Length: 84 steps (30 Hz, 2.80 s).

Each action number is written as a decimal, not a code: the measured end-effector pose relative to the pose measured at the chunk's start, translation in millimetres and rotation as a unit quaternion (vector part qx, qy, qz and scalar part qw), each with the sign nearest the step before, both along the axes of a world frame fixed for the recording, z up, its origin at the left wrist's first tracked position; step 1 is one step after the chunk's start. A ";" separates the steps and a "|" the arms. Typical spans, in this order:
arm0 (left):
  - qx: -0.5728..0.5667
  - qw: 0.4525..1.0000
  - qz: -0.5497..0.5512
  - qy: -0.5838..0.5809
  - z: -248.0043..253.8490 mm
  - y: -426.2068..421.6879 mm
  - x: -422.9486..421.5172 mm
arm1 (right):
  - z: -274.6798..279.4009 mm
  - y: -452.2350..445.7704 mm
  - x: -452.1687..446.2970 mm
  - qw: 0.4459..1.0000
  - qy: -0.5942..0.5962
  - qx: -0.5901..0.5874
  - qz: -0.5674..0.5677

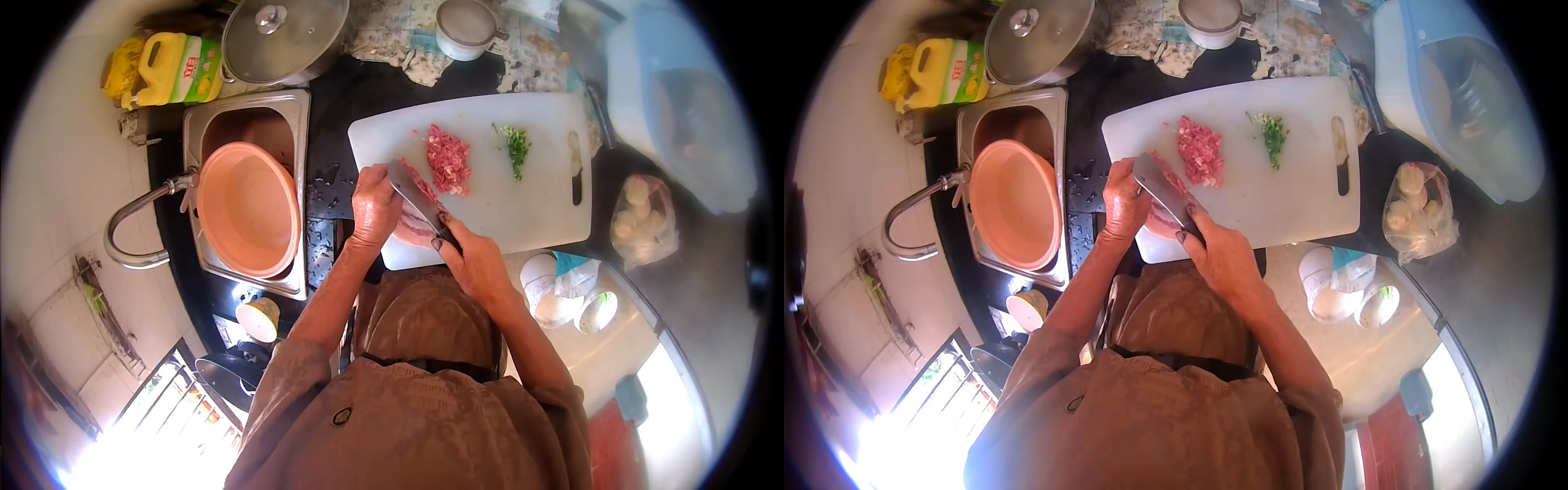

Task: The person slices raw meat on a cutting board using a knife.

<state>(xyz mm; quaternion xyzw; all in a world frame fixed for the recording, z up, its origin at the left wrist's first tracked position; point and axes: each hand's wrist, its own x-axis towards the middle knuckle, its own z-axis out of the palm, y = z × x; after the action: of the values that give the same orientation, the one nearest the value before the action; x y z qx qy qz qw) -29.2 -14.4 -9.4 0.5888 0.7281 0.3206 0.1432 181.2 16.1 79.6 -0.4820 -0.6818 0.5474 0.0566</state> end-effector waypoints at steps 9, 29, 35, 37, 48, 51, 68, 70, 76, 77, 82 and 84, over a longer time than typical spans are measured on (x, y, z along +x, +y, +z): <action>-0.019 1.000 0.012 -0.006 -3.7 -4.6 0.1 | -18.9 8.9 -27.3 0.999 -0.013 0.041 0.009; -0.010 1.000 -0.016 -0.012 1.0 -6.8 -1.6 | -24.1 21.1 -41.3 0.998 0.009 0.055 0.024; 0.013 1.000 -0.001 0.014 -6.9 -4.8 -1.9 | -16.7 1.2 -13.3 0.998 0.042 0.042 -0.029; -0.041 0.999 0.018 -0.021 -1.6 -0.8 -1.6 | -30.0 21.3 -34.4 0.999 0.002 0.028 0.027; 0.000 1.000 0.010 -0.002 -2.6 -1.3 -4.0 | -37.1 33.8 -38.6 0.998 0.053 0.018 0.021; -0.004 1.000 -0.001 -0.008 0.1 -7.9 0.0 | -19.9 27.2 -29.3 0.999 0.045 0.004 0.025; 0.020 1.000 -0.003 0.008 -3.7 -8.7 0.2 | -28.1 34.5 -21.2 0.951 0.099 -0.277 -0.099; 0.016 1.000 0.000 -0.026 0.2 -2.8 2.5 | -28.5 28.1 -4.1 0.939 0.129 -0.286 -0.142; -0.006 0.995 -0.001 -0.099 5.6 29.2 4.1 | -35.1 25.9 -4.1 0.920 0.177 -0.288 -0.198; -0.008 0.995 -0.001 -0.099 4.8 25.7 3.7 | -33.4 25.2 -4.4 0.915 0.184 -0.291 -0.210; -0.012 0.998 0.012 -0.055 6.5 17.3 -3.6 | -19.4 23.8 -3.1 0.939 0.135 -0.265 -0.170; -0.004 1.000 0.005 -0.029 0.9 16.4 -8.2 | -21.8 33.1 -5.7 0.955 0.127 -0.227 -0.142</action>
<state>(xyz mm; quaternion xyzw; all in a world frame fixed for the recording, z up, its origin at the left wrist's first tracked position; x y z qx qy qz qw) -37.3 2.0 -8.5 0.5753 0.7276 0.3350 0.1652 175.5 49.1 57.8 -0.5003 -0.4516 0.7307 0.1092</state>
